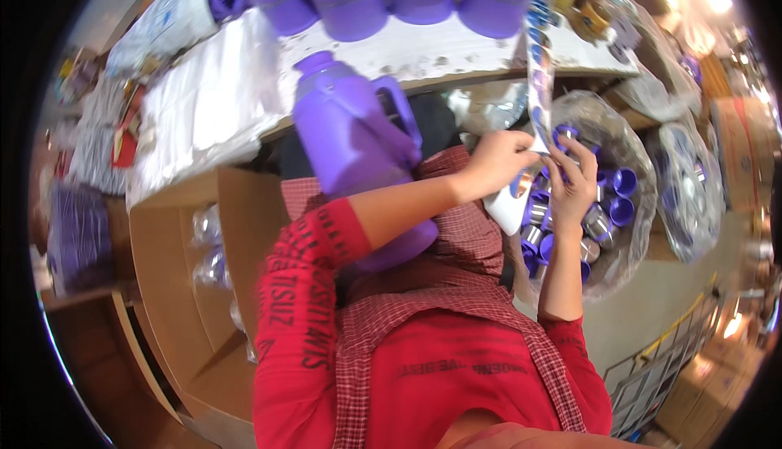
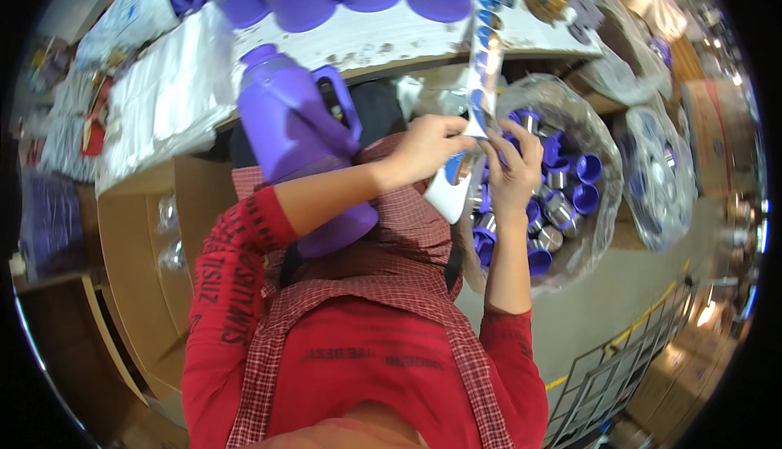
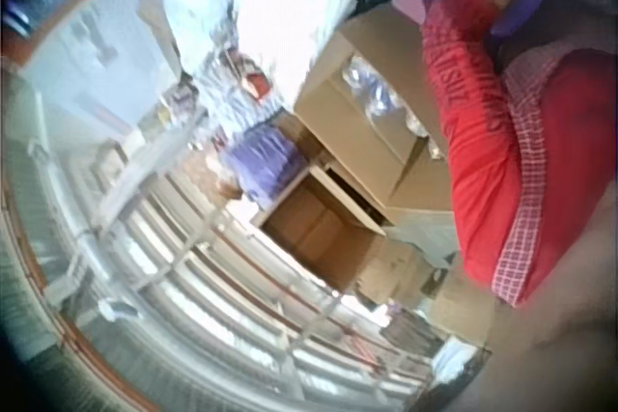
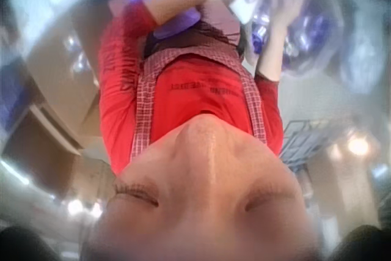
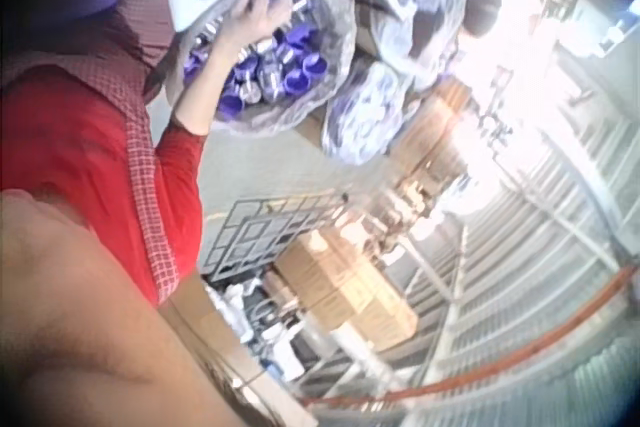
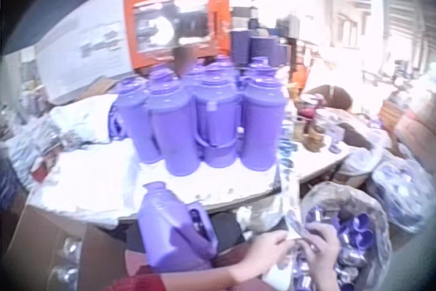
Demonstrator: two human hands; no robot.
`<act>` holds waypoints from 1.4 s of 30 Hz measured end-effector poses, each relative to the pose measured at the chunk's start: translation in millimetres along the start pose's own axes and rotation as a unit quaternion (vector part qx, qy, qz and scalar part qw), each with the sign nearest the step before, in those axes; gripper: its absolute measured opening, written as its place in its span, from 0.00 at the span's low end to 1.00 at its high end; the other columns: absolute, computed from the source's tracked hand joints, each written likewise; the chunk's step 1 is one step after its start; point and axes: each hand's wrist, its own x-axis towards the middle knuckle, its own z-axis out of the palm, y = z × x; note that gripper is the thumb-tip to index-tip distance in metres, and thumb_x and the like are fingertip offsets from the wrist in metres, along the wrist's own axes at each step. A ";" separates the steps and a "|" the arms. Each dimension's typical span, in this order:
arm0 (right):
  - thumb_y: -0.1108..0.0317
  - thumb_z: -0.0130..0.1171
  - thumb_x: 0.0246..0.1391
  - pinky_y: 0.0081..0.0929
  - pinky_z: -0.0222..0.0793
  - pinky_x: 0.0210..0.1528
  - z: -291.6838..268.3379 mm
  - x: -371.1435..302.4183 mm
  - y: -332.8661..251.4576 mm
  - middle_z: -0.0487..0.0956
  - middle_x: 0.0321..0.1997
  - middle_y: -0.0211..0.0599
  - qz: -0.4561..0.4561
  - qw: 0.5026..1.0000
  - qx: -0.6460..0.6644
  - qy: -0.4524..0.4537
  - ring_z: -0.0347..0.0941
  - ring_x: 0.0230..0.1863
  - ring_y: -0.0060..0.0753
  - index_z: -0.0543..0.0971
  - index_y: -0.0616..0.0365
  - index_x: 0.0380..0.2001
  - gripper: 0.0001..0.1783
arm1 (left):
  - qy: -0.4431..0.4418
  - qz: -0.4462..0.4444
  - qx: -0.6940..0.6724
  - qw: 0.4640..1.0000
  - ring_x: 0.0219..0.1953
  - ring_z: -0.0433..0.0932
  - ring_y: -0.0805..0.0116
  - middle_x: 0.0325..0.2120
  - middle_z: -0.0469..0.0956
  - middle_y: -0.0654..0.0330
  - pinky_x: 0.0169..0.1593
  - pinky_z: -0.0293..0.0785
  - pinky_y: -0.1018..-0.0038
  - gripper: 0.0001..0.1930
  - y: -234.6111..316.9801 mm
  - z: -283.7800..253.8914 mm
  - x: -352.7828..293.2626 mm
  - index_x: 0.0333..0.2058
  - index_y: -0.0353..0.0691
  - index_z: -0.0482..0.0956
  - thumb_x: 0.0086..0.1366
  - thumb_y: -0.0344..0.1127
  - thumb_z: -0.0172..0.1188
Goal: The person assembles purple pitchers by attaching metal bases and applying labels, then places them into a cardboard box. The person also folds and stacks cardboard boxes and handles yellow straps during the process.
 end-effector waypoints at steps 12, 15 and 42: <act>0.80 0.68 0.41 0.38 0.72 0.51 -17.9 -39.9 -30.8 0.80 0.46 0.44 -0.092 0.993 -0.068 -0.014 0.77 0.48 0.47 0.79 0.63 0.27 0.08 | -0.031 -0.067 -0.162 0.984 0.48 0.79 0.62 0.48 0.78 0.47 0.47 0.76 0.69 0.33 16.5 -5.5 -55.9 0.60 0.32 0.59 0.59 0.30 0.64; 0.77 0.70 0.36 0.34 0.66 0.45 -51.1 -66.2 -68.4 0.78 0.34 0.37 -0.118 0.985 -0.016 -0.126 0.72 0.38 0.42 0.76 0.58 0.23 0.11 | 0.061 0.197 0.036 0.978 0.56 0.73 0.57 0.55 0.72 0.51 0.59 0.69 0.63 0.27 25.3 -39.5 -128.2 0.57 0.38 0.68 0.60 0.33 0.64; 0.75 0.70 0.46 0.18 0.62 0.43 73.2 -83.6 -134.7 0.73 0.34 0.28 0.293 0.806 0.433 -0.278 0.67 0.39 0.20 0.81 0.61 0.21 0.07 | 0.336 -0.055 -0.118 0.933 0.28 0.74 0.81 0.24 0.75 0.66 0.36 0.68 0.86 0.33 -51.7 -79.2 -253.9 0.59 0.34 0.57 0.60 0.28 0.66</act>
